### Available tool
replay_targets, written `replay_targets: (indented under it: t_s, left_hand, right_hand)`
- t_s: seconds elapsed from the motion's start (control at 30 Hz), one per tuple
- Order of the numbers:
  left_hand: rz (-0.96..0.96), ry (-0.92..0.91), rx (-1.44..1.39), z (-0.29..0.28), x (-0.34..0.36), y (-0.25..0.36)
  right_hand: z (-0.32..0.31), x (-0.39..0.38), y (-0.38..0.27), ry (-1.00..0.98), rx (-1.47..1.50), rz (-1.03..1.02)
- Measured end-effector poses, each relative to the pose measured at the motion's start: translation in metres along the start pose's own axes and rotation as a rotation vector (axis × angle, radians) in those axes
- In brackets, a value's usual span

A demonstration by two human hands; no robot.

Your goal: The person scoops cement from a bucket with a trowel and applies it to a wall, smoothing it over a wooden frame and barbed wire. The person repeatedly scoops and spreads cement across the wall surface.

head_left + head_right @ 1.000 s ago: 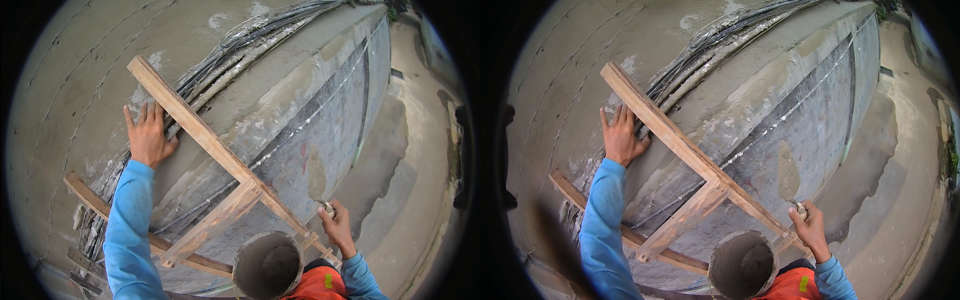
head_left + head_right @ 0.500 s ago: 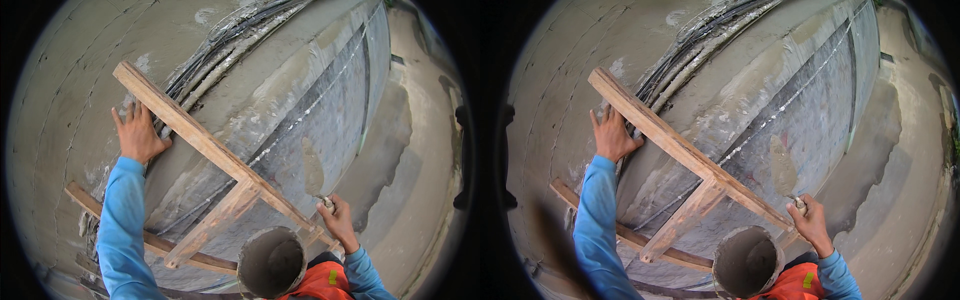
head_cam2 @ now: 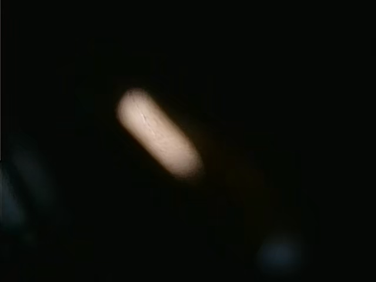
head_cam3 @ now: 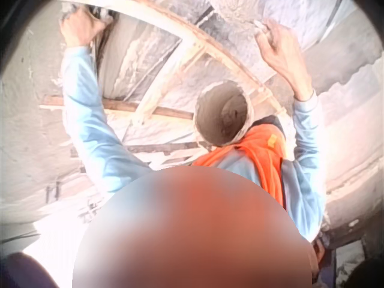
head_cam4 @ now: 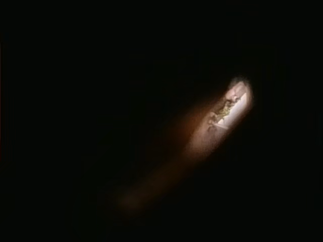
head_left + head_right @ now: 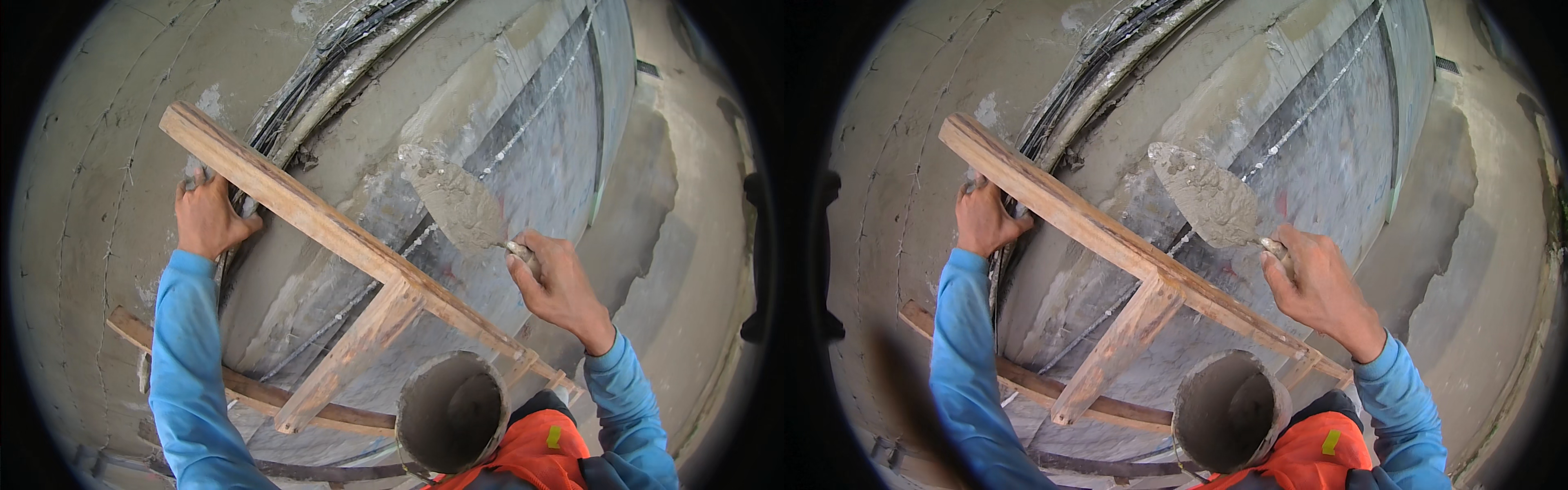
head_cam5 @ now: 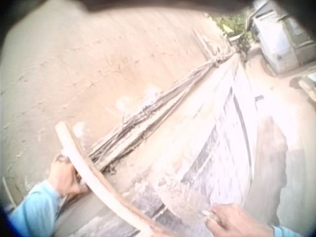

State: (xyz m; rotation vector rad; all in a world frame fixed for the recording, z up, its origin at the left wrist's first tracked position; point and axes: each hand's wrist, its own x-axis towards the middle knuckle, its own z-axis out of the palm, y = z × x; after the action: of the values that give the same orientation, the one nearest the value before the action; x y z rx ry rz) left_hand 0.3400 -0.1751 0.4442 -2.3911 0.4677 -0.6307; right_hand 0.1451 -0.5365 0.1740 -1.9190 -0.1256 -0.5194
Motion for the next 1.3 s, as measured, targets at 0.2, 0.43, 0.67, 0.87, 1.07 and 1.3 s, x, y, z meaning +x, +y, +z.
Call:
replay_targets:
  t_s: [0.2,0.43,0.67,0.87,1.07,1.3]
  left_hand:
    - [0.049,0.018,0.005,0.005,0.003,-0.008]
    - [0.028,-0.012,0.03,0.007,0.003,-0.009]
    - [0.019,-0.016,0.016,0.001,0.002,-0.005]
    - [0.037,0.049,0.074,0.001,0.0,-0.002]
    - [0.009,-0.013,0.038,0.0,0.001,-0.002]
    - [0.015,-0.004,0.088,-0.001,0.001,-0.002]
  right_hand:
    - [-0.016,0.104,-0.056,-0.019,-0.561,-0.308]
    - [-0.001,0.159,-0.102,-0.198,-0.711,-0.255]
    - [0.022,0.172,-0.123,-0.264,-0.757,-0.347]
    - [0.043,0.183,-0.137,-0.259,-0.917,-0.397]
    - [0.051,0.197,-0.144,-0.282,-0.995,-0.364]
    - [0.04,0.202,-0.158,-0.371,-0.997,-0.167]
